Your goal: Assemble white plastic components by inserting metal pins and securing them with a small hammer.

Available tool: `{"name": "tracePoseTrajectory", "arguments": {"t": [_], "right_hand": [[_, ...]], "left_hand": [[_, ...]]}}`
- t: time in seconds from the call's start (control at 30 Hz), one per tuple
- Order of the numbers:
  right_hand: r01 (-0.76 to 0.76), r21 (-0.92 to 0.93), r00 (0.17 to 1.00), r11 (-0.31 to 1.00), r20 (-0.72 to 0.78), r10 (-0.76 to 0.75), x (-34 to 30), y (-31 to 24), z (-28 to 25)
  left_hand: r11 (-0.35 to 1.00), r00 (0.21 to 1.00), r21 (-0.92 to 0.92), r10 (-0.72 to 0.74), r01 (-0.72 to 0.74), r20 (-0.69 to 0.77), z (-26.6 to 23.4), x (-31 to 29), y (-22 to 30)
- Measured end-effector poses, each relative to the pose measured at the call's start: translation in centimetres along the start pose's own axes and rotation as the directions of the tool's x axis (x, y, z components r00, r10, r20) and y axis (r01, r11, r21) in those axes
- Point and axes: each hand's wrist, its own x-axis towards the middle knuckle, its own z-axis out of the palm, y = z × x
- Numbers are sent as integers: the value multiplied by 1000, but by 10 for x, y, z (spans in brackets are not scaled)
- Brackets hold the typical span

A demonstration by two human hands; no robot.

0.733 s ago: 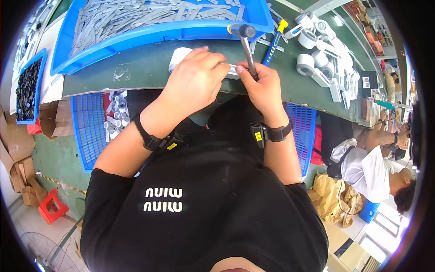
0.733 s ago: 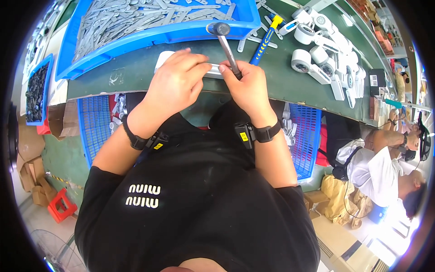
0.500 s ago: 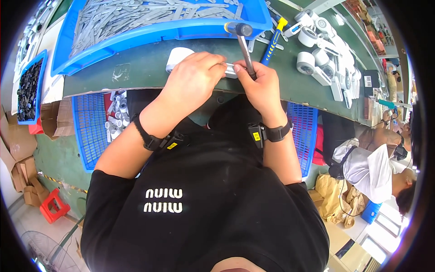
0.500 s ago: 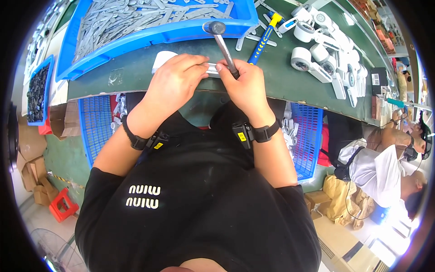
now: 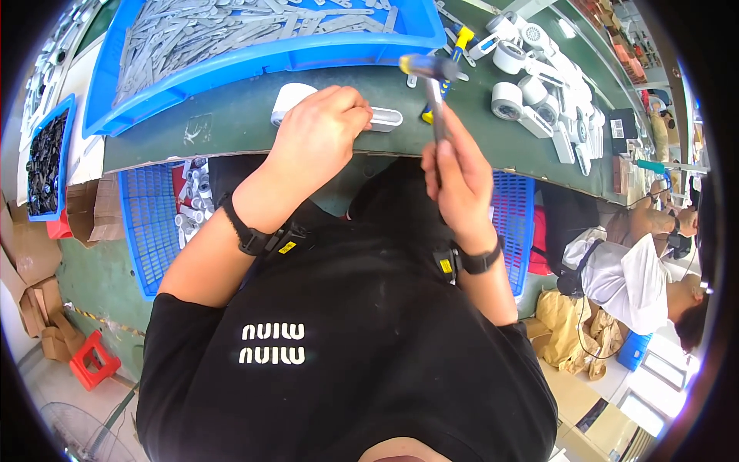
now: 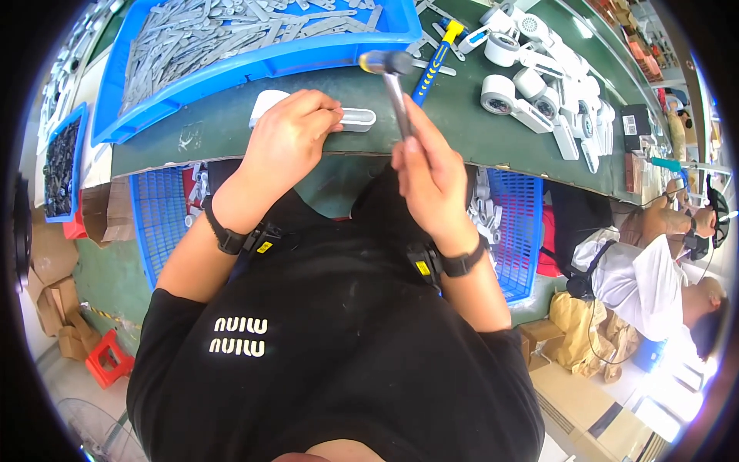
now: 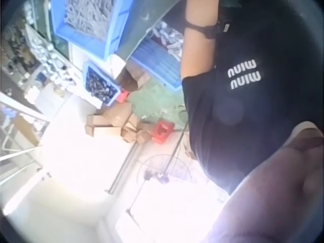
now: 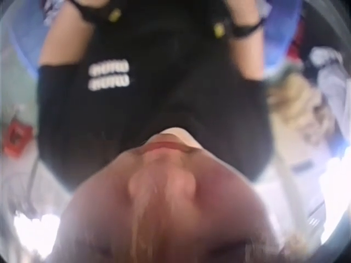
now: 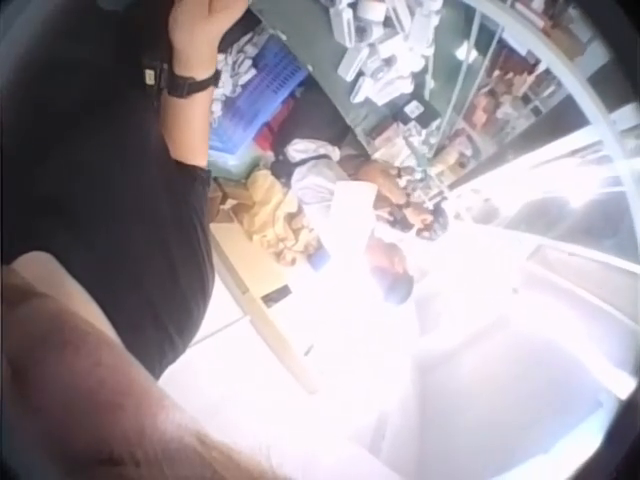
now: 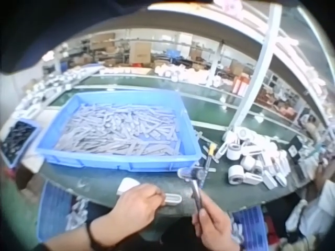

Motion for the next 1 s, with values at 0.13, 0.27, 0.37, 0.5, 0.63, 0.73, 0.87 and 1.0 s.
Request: {"name": "tracePoseTrajectory", "arguments": {"t": [0.13, 0.27, 0.37, 0.5, 0.63, 0.73, 0.87, 1.0], "right_hand": [[48, -169, 999, 984, 23, -45, -32, -9, -13], [85, -464, 995, 882, 91, -48, -35, -1, -17], [12, -360, 999, 933, -28, -24, -43, -6, -12], [84, -545, 996, 834, 81, -47, -32, 6, -13], [26, -358, 1000, 933, 22, -20, -40, -7, -19], [113, -290, 992, 950, -21, -124, -40, 2, -10], [-43, -371, 996, 927, 51, 66, -32, 8, -17], [-179, 5, 979, 984, -99, 178, -36, 8, -25]], "left_hand": [[1000, 1000, -14, 1, -1, -12, 2, 3, 4], [1000, 1000, 4, -26, 26, 11, 0, 2, 4], [999, 999, 25, -47, 46, 25, 0, 1, 5], [999, 999, 12, -47, 47, 17, 0, 2, 8], [999, 999, 7, -42, 41, 17, -2, 0, 5], [999, 999, 16, -30, 30, 20, 0, 1, 5], [999, 999, 21, -29, 28, 34, -4, 1, 6], [997, 993, 42, -62, 59, 96, -7, 1, 11]]}}
